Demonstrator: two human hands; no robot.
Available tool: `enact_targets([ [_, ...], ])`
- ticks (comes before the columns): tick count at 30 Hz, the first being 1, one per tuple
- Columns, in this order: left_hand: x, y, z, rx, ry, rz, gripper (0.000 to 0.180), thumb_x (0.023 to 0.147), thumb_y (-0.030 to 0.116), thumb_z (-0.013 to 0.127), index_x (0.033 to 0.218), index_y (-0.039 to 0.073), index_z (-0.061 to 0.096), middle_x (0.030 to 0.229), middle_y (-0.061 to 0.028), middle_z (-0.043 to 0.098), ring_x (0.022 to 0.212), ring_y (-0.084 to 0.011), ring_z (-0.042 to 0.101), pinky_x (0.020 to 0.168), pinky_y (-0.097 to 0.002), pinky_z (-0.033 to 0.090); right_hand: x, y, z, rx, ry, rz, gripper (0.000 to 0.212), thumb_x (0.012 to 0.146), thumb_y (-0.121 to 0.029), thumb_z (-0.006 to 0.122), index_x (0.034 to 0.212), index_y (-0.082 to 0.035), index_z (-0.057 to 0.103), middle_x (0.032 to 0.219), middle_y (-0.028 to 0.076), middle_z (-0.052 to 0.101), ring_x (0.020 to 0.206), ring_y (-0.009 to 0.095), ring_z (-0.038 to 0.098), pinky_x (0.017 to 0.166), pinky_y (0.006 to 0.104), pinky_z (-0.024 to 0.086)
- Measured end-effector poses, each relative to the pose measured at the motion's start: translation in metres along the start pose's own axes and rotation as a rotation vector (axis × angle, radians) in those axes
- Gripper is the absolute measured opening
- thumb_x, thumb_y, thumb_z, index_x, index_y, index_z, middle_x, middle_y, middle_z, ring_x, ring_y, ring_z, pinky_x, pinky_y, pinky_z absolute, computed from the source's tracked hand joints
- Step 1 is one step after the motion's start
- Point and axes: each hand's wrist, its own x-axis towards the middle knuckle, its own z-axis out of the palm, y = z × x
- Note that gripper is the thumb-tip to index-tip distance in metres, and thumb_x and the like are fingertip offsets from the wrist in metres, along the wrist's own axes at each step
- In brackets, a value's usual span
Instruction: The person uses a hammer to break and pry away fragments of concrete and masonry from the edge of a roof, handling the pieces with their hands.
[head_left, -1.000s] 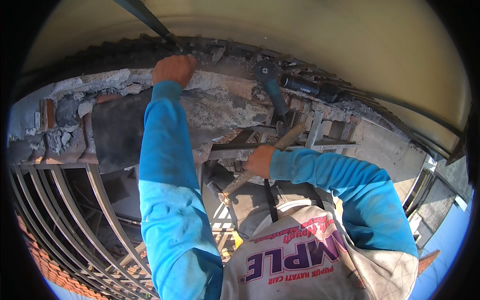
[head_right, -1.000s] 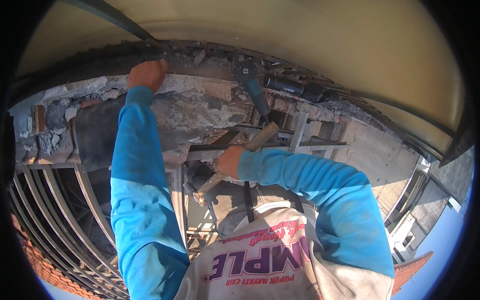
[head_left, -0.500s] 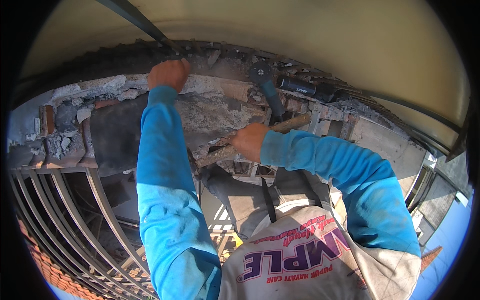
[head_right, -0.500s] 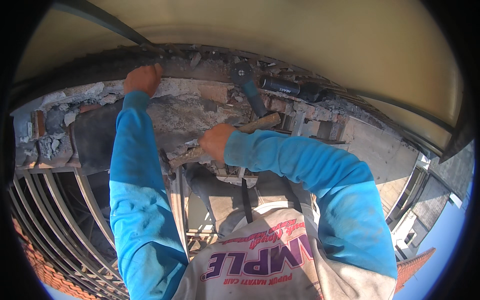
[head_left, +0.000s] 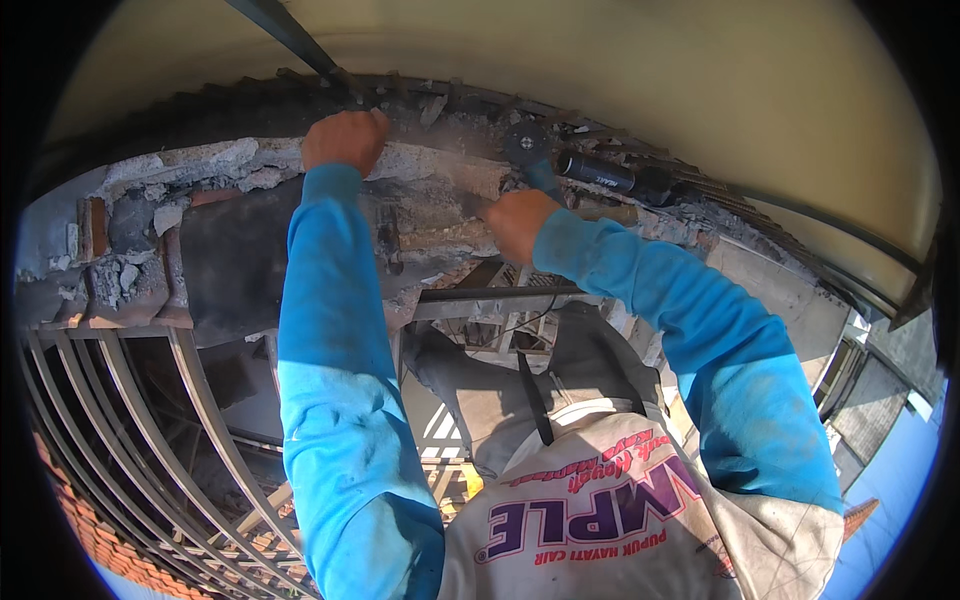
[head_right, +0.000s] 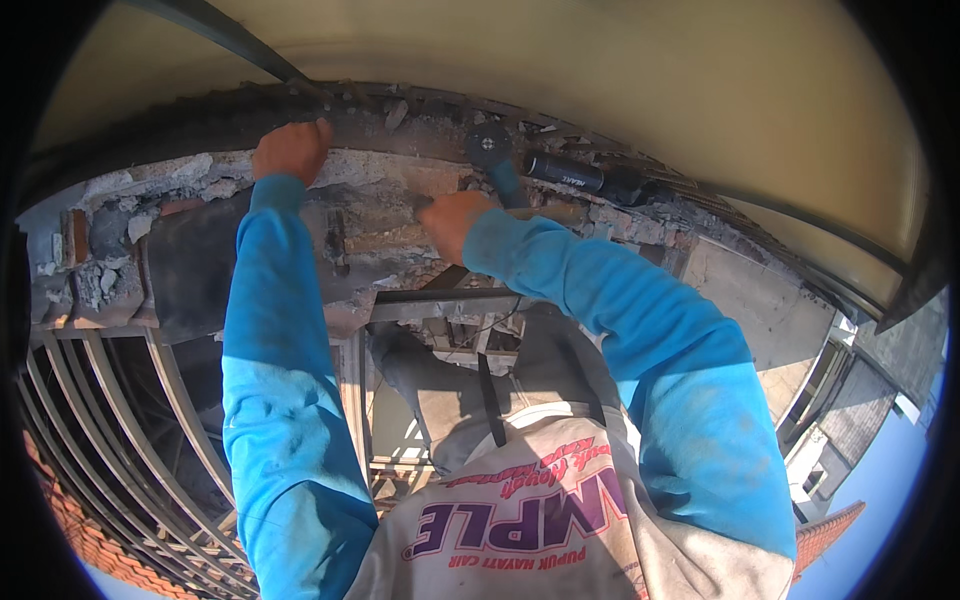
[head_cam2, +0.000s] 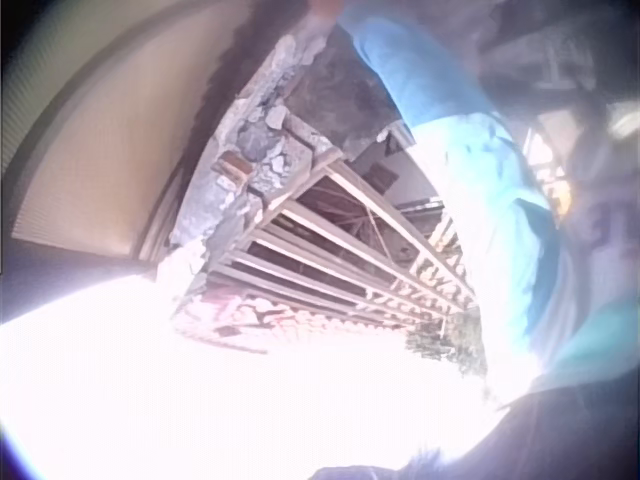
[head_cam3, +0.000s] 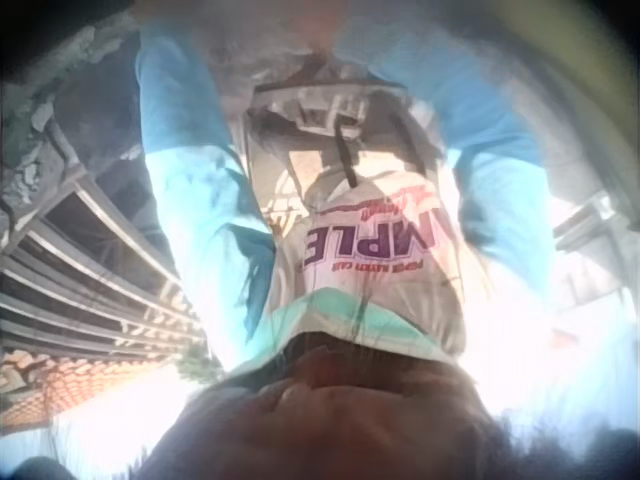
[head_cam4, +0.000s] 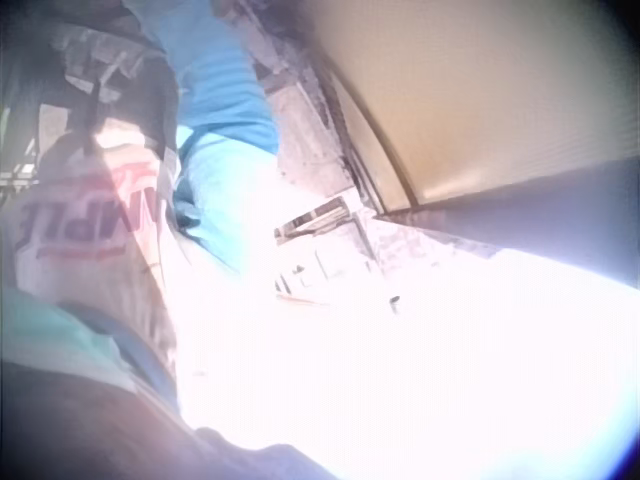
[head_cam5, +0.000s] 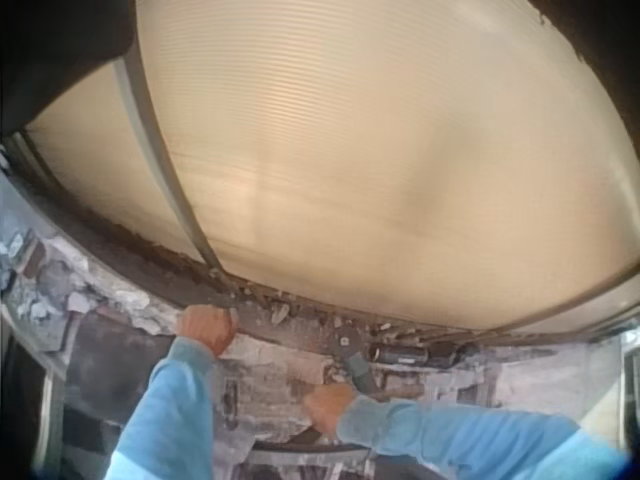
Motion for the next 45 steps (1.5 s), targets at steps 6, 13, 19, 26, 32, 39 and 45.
enact_targets([
  [6, -0.002, 0.003, -0.005, -0.009, -0.012, 0.026, 0.041, 0.097, 0.029, 0.039, 0.085, 0.005, 0.070, 0.091, -0.0174, 0.070, 0.088, -0.0384, 0.066, 0.077, -0.0476, 0.053, -0.052, -0.071, 0.042, 0.142, -0.243, -0.420, 0.022, 0.075, -0.008, 0.062, 0.095, -0.001, 0.066, 0.084, 0.021, 0.066, 0.083, 0.038, 0.067, 0.073, 0.0479, 0.054],
  [13, 0.002, 0.006, 0.001, -0.125, 0.002, -0.087, 0.047, 0.099, 0.036, 0.035, 0.093, 0.005, 0.070, 0.102, -0.0182, 0.067, 0.094, -0.0394, 0.063, 0.084, -0.0482, 0.050, -0.098, -0.025, 0.068, 0.651, -0.361, -0.079, 0.035, 0.085, -0.021, 0.064, 0.111, 0.001, 0.057, 0.081, 0.020, 0.064, 0.076, 0.034, 0.065, 0.069, 0.0447, 0.052],
  [19, -0.005, -0.007, 0.016, -0.344, 0.498, 0.061, 0.034, 0.098, 0.028, 0.043, 0.123, 0.008, 0.056, 0.126, -0.0144, 0.056, 0.123, -0.0328, 0.049, 0.097, -0.0448, 0.045, -0.063, 0.021, -0.027, 1.288, 0.190, 0.210, 0.040, 0.097, -0.029, 0.056, 0.123, 0.000, 0.045, 0.070, 0.003, 0.053, 0.053, 0.010, 0.053, 0.048, 0.0277, 0.046],
  [26, 0.003, -0.003, 0.016, -0.428, 0.835, 0.153, 0.043, 0.096, 0.021, 0.049, 0.136, 0.006, 0.045, 0.138, -0.0137, 0.046, 0.135, -0.0357, 0.036, 0.106, -0.0455, 0.038, 0.067, 0.020, -0.051, 0.854, 0.256, 0.256, 0.044, 0.097, -0.031, 0.053, 0.122, 0.003, 0.041, 0.071, 0.012, 0.060, 0.059, 0.022, 0.062, 0.051, 0.0364, 0.050],
  [32, -0.002, -0.009, 0.021, -0.388, 0.758, 0.118, 0.043, 0.095, 0.021, 0.049, 0.135, 0.007, 0.045, 0.136, -0.0136, 0.048, 0.133, -0.0354, 0.038, 0.106, -0.0454, 0.039, 0.073, 0.050, -0.080, 0.612, -0.138, 0.103, 0.045, 0.094, -0.029, 0.053, 0.122, 0.005, 0.044, 0.073, 0.014, 0.066, 0.058, 0.026, 0.065, 0.057, 0.0398, 0.052],
  [39, 0.007, 0.002, 0.018, -0.356, 0.776, 0.122, 0.041, 0.095, 0.021, 0.049, 0.133, 0.006, 0.046, 0.133, -0.0140, 0.050, 0.131, -0.0360, 0.040, 0.105, -0.0457, 0.040, 0.104, 0.042, -0.053, 0.687, 0.348, 0.322, 0.042, 0.095, -0.026, 0.057, 0.121, 0.004, 0.042, 0.072, 0.013, 0.059, 0.056, 0.020, 0.061, 0.045, 0.0373, 0.049],
  [45, 0.006, -0.004, 0.023, -0.341, 0.777, 0.101, 0.042, 0.094, 0.021, 0.050, 0.133, 0.006, 0.046, 0.133, -0.0143, 0.050, 0.131, -0.0362, 0.041, 0.105, -0.0459, 0.039, 0.077, 0.054, -0.073, 0.394, 0.059, -0.003, 0.047, 0.092, -0.029, 0.060, 0.122, 0.002, 0.042, 0.082, 0.026, 0.063, 0.065, 0.036, 0.064, 0.063, 0.0460, 0.051],
])
